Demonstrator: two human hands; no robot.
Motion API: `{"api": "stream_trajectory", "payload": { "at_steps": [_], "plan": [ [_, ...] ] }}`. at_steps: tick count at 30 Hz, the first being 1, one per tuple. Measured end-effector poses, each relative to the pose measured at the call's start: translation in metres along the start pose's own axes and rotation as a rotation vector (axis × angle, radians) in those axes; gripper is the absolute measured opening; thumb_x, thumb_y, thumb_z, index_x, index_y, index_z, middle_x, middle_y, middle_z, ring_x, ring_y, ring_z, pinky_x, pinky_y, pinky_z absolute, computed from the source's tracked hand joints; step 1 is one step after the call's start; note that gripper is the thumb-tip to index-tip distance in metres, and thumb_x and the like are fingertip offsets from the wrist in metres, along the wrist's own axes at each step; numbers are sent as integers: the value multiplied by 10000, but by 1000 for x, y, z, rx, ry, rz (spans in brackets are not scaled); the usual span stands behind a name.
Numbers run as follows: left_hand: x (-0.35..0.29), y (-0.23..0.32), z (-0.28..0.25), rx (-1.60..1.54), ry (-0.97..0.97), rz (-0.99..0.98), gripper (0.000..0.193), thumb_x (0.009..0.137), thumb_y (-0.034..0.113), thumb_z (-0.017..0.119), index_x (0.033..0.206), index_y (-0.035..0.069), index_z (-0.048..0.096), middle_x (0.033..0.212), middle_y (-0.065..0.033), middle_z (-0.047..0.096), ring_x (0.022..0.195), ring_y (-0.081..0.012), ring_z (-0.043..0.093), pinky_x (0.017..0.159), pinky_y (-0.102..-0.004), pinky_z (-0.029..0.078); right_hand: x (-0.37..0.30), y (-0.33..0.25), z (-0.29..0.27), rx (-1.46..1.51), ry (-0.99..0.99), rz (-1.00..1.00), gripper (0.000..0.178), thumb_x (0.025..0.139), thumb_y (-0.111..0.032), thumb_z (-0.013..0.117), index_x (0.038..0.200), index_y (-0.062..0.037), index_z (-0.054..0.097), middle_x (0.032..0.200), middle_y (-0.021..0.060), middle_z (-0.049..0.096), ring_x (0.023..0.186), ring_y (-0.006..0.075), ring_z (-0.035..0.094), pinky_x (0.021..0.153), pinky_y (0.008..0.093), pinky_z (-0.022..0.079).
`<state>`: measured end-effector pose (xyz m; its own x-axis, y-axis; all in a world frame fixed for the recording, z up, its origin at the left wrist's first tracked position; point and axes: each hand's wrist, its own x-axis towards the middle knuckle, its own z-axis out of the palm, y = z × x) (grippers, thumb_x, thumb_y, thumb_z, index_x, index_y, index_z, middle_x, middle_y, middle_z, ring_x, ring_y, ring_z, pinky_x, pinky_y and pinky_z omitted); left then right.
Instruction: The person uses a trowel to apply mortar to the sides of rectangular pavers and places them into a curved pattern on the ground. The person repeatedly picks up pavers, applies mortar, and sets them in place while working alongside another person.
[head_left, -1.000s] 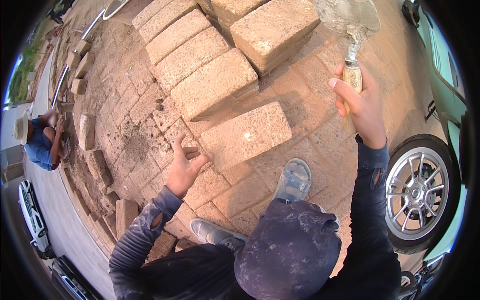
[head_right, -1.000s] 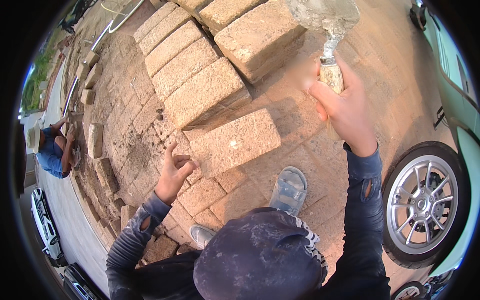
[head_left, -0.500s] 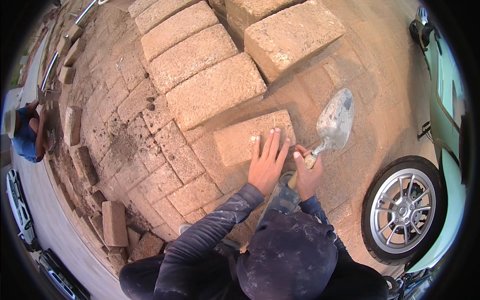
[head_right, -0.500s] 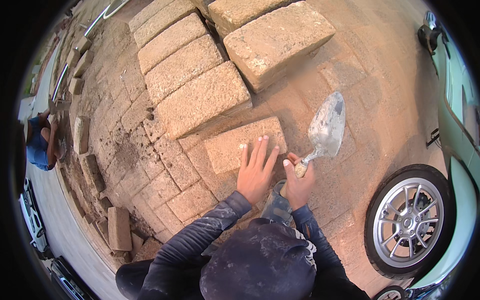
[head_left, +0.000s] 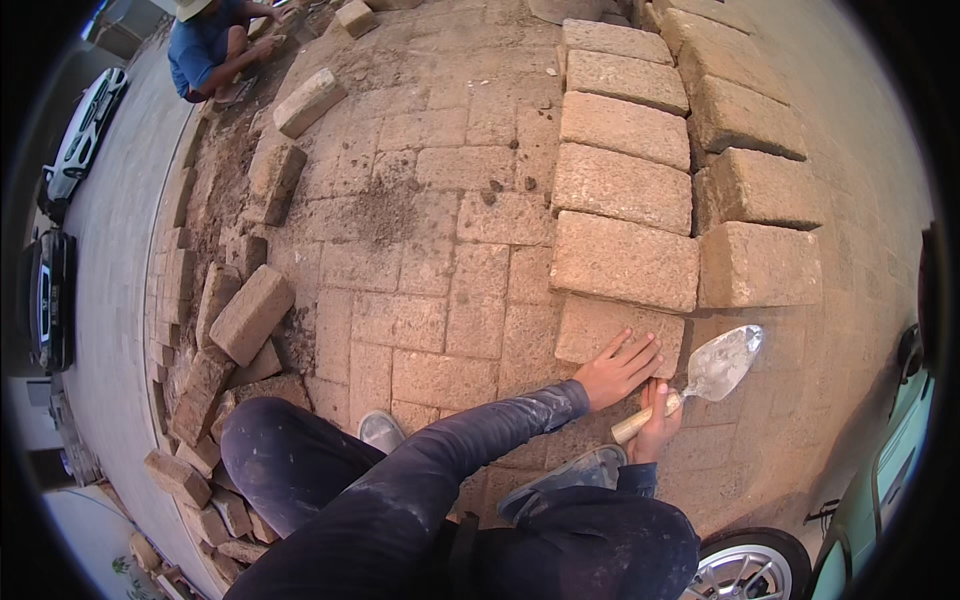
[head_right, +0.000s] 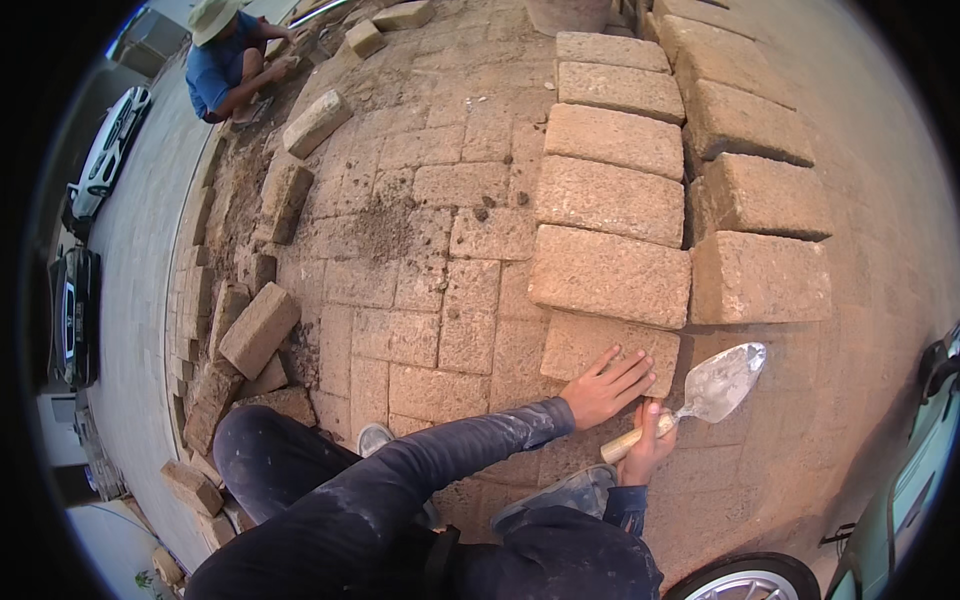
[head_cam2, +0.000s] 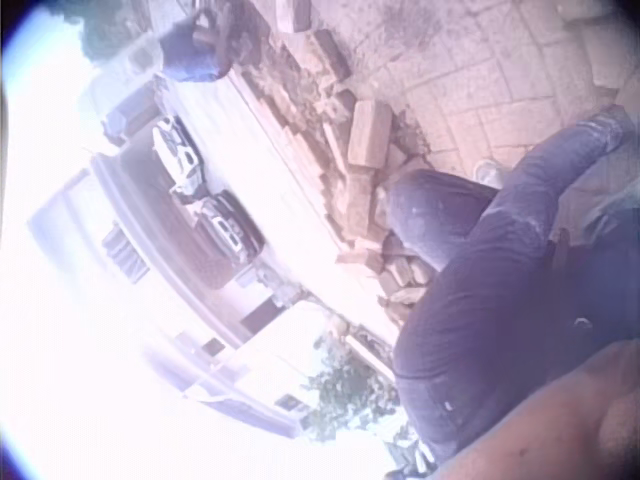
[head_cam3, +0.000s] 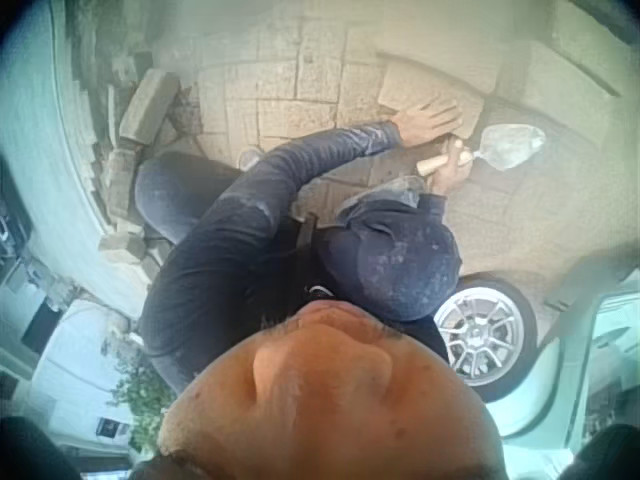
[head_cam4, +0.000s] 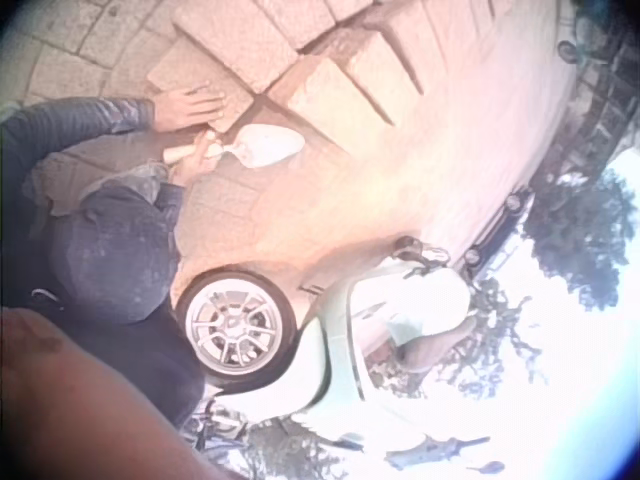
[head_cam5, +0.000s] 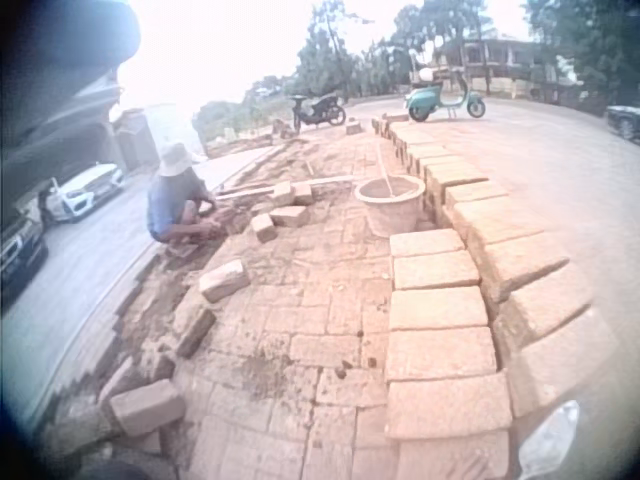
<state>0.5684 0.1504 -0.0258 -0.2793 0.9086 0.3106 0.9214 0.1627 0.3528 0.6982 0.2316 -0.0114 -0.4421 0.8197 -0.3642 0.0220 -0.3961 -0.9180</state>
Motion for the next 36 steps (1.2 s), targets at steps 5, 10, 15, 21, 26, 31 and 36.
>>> {"api": "stream_trajectory", "payload": {
  "at_steps": [5, 10, 15, 21, 26, 31, 36],
  "plan": [
    [20, -23, -41, -294, -310, 91, 350, 763, 248, 705, 1040, 37, 673, 1165, -148, 650, 1151, -314, 634, 995, -456, 501, -6, 19, -21, -133, 43, -53, 566, 1027, -335, 590, 1340, 115, 445, 1395, 272, 515, 1342, 338, 492, 1141, 436, 398],
    [-22, -118, -210, 62, -371, 25, 271, 778, 232, 710, 961, 36, 674, 918, -138, 692, 851, -332, 711, 704, -450, 580, -33, -9, -2, -490, 319, -160, 457, 1019, -303, 611, 1264, 77, 549, 1223, 176, 623, 1142, 243, 574, 1006, 365, 455],
    [-202, -206, -329, 449, -354, -754, 476, 774, 288, 743, 1179, 66, 627, 1128, -131, 603, 1119, -291, 581, 915, -440, 476, -52, -78, 48, -386, 261, -477, 350, 1008, -246, 638, 1183, 51, 579, 1124, 143, 635, 1025, 231, 595, 906, 343, 481],
    [-405, -206, -415, 764, -628, -1478, 1016, 535, 469, 911, 1295, -41, 471, 1194, -222, 562, 1186, -394, 550, 944, -529, 453, -41, -84, 53, -330, 287, -391, 240, 1004, -219, 650, 1047, -3, 555, 870, 89, 611, 738, 160, 573, 708, 300, 478],
    [-428, -218, -420, 632, -427, -1361, 803, 530, 365, 899, 1132, -5, 517, 1125, -184, 613, 1048, -371, 647, 838, -448, 557, -40, -83, 96, -319, -11, -461, 256, 997, -236, 663, 1060, -28, 528, 746, 40, 529, 568, 120, 489, 560, 263, 418],
    [-395, -205, -425, 611, -299, -1180, 838, 610, 410, 799, 1270, -17, 509, 1138, -188, 589, 1032, -386, 623, 844, -464, 528, -65, -91, 147, -364, -284, -455, 241, 991, -195, 664, 1063, -36, 498, 741, 39, 516, 551, 103, 493, 529, 246, 415],
    [-320, -246, -396, 629, -141, -932, 746, 623, 415, 787, 1180, -32, 572, 1116, -198, 588, 1024, -391, 617, 841, -485, 533, -85, -90, 159, -407, -457, -376, 222, 975, -182, 681, 1039, -47, 516, 764, 40, 523, 554, 99, 516, 512, 239, 415]
  ]
}}
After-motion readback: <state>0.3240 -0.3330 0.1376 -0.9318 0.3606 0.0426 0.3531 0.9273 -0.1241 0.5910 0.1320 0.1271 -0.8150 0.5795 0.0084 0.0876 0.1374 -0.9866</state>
